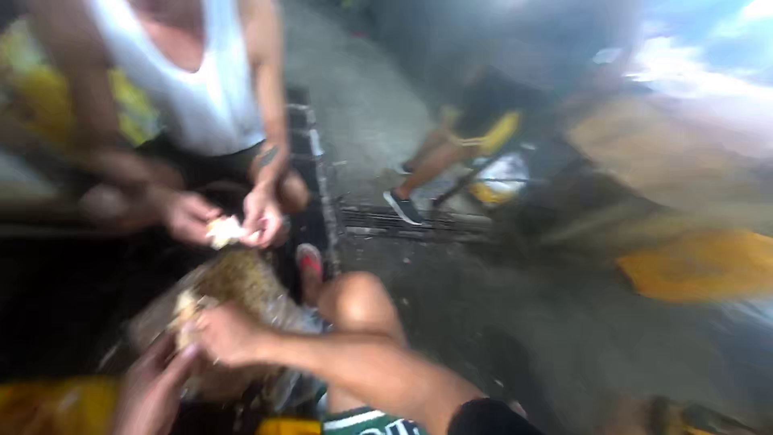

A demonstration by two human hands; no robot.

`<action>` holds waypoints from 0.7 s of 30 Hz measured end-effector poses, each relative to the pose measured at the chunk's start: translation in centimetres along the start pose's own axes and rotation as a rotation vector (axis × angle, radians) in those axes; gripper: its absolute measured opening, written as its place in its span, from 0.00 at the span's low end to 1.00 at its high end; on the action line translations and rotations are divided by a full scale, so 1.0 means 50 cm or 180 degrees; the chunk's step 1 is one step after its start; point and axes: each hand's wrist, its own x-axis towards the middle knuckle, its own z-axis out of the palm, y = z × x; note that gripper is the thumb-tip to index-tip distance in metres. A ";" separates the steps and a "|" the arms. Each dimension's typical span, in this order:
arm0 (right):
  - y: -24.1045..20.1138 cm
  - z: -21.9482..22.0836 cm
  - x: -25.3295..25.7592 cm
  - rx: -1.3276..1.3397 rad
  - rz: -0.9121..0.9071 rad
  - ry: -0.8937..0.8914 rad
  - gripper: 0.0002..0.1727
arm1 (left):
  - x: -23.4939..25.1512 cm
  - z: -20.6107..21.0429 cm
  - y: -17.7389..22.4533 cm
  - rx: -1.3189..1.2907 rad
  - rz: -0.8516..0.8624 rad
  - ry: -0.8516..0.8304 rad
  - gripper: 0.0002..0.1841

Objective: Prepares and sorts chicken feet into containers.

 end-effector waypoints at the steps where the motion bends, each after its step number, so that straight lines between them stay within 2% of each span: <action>1: -0.009 -0.001 -0.005 -0.0122 0.0116 -0.0062 0.16 | 0.004 0.003 -0.005 0.0068 0.0026 0.0085 0.27; 2: -0.011 -0.004 -0.003 -0.0293 0.0146 -0.0085 0.17 | 0.008 0.000 -0.009 0.0122 0.0012 0.0105 0.28; 5: 0.008 0.002 0.011 -0.0597 -0.0023 -0.0123 0.19 | 0.009 -0.009 -0.004 -0.0001 -0.0268 0.0084 0.21; 8: 0.026 0.000 0.023 -0.0355 -0.0274 -0.0162 0.20 | 0.011 -0.023 -0.006 -0.0406 -0.0348 -0.0186 0.15; 10: 0.031 -0.008 0.022 -0.0098 -0.0343 -0.0226 0.20 | 0.013 -0.030 -0.009 -0.0621 -0.0241 -0.0400 0.15; 12: 0.032 -0.008 0.020 -0.0205 -0.0486 -0.0162 0.20 | 0.014 -0.030 -0.010 -0.0555 -0.0191 -0.0436 0.16; 15: 0.038 0.004 0.022 -0.1330 -0.0642 0.0108 0.22 | 0.003 -0.017 0.002 0.0698 -0.0322 0.0125 0.15; 17: 0.038 0.012 0.024 -0.1963 -0.0535 0.0045 0.23 | -0.002 -0.008 0.001 0.1643 -0.0319 0.0537 0.14; 21: 0.047 0.032 0.023 -0.2323 -0.0578 -0.0028 0.23 | -0.005 0.000 -0.005 0.2875 0.0029 0.0703 0.15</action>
